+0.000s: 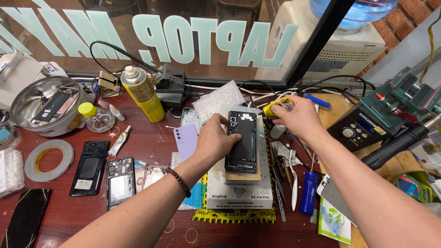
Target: The person unplugs a charging cable from a phone, then applies adhesive from a yellow glue bottle around the edges of the phone frame. They press a purple back cover onto the phone, then wrap rubber bands around the assembled phone to hold the cover in place.
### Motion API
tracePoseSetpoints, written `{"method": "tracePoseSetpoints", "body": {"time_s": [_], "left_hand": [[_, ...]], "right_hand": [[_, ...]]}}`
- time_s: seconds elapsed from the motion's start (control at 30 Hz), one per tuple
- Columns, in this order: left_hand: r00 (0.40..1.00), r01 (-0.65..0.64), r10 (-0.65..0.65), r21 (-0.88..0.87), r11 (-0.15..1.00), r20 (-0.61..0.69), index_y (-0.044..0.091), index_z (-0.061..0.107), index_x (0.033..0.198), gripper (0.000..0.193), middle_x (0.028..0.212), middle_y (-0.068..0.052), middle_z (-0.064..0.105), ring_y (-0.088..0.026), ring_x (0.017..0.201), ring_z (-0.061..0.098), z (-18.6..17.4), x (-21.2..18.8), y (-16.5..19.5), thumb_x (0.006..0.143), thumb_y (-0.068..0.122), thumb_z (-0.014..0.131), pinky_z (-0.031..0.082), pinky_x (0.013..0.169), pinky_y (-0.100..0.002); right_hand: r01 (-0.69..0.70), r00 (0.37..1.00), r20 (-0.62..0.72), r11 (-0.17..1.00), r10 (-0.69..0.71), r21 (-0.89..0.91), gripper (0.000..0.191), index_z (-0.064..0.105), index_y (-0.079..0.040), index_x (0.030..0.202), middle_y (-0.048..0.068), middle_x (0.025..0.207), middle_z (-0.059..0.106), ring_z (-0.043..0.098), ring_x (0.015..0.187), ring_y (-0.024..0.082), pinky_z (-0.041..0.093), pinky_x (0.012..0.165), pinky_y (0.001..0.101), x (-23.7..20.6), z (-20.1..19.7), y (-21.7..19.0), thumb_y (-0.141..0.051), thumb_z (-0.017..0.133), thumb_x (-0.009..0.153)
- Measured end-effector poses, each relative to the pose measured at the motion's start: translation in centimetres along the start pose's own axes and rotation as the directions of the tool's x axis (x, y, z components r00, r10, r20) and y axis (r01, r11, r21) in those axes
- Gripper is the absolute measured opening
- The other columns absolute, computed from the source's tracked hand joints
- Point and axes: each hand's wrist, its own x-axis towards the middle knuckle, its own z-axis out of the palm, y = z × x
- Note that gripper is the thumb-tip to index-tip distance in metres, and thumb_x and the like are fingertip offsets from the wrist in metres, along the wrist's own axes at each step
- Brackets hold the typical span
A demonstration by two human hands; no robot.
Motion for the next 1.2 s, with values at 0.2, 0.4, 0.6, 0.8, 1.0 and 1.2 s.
{"method": "tracePoseSetpoints", "body": {"time_s": [0.2, 0.4, 0.6, 0.8, 1.0, 1.2], "left_hand": [[1.0, -0.022, 0.022, -0.006, 1.0, -0.017, 0.004, 0.058, 0.121, 0.059, 0.097, -0.018, 0.075, -0.029, 0.094, 0.075, 0.2, 0.2, -0.2, 0.075, 0.026, 0.087, 0.058, 0.083, -0.04], [0.999, -0.034, 0.034, 0.002, 0.999, -0.026, 0.004, 0.059, 0.121, 0.059, 0.097, -0.019, 0.075, -0.03, 0.094, 0.074, 0.3, 0.3, -0.4, 0.075, 0.027, 0.088, 0.058, 0.083, -0.041], [0.999, -0.028, 0.028, 0.011, 1.0, -0.026, 0.004, 0.059, 0.122, 0.06, 0.098, -0.019, 0.075, -0.03, 0.094, 0.074, 0.2, 0.3, -0.2, 0.075, 0.027, 0.088, 0.058, 0.083, -0.041], [1.0, -0.001, 0.001, -0.008, 1.0, -0.008, 0.005, 0.058, 0.122, 0.06, 0.098, -0.017, 0.074, -0.028, 0.093, 0.075, 0.1, 0.2, 0.1, 0.075, 0.026, 0.088, 0.058, 0.082, -0.04], [1.0, 0.001, -0.001, 0.0, 1.0, -0.005, 0.004, 0.058, 0.122, 0.06, 0.097, -0.018, 0.075, -0.028, 0.092, 0.075, 0.1, 0.1, 0.1, 0.075, 0.026, 0.088, 0.058, 0.082, -0.04], [0.999, -0.026, 0.026, -0.004, 1.0, -0.026, 0.004, 0.059, 0.121, 0.06, 0.1, -0.018, 0.074, -0.029, 0.094, 0.074, 0.3, 0.4, -0.1, 0.074, 0.027, 0.089, 0.058, 0.083, -0.04]], "right_hand": [[0.001, 1.0, -0.002, 1.0, -0.001, 0.009, 0.02, 0.071, 0.0, 0.112, 0.011, 0.103, 0.075, 0.073, 0.085, 0.016, 0.064, 0.069, 0.0287, -0.4, 0.0, 0.1, -0.007, 0.069, 0.093], [0.001, 1.0, -0.006, 1.0, -0.001, 0.009, 0.019, 0.071, 0.0, 0.111, 0.01, 0.102, 0.075, 0.073, 0.085, 0.016, 0.065, 0.069, 0.0288, -0.7, -0.1, 0.3, -0.007, 0.069, 0.094], [-0.002, 1.0, -0.005, 0.999, 0.002, 0.032, 0.019, 0.071, 0.0, 0.11, 0.009, 0.102, 0.074, 0.073, 0.086, 0.016, 0.065, 0.07, 0.0295, -1.0, -0.1, 0.5, -0.007, 0.069, 0.093], [-0.016, 1.0, -0.009, 0.999, 0.016, 0.033, 0.018, 0.071, -0.001, 0.109, 0.01, 0.102, 0.075, 0.074, 0.087, 0.016, 0.065, 0.07, 0.03, -1.4, -0.1, 0.5, -0.008, 0.069, 0.093], [-0.008, 1.0, -0.02, 1.0, 0.009, 0.019, 0.017, 0.072, -0.001, 0.108, 0.01, 0.102, 0.075, 0.074, 0.087, 0.017, 0.065, 0.069, 0.0301, -1.7, 0.0, 0.4, -0.008, 0.07, 0.093], [0.005, 1.0, -0.013, 1.0, -0.005, -0.01, 0.018, 0.072, -0.002, 0.109, 0.009, 0.1, 0.075, 0.073, 0.085, 0.016, 0.065, 0.068, 0.0303, -2.2, 0.0, 0.2, -0.007, 0.07, 0.092]]}}
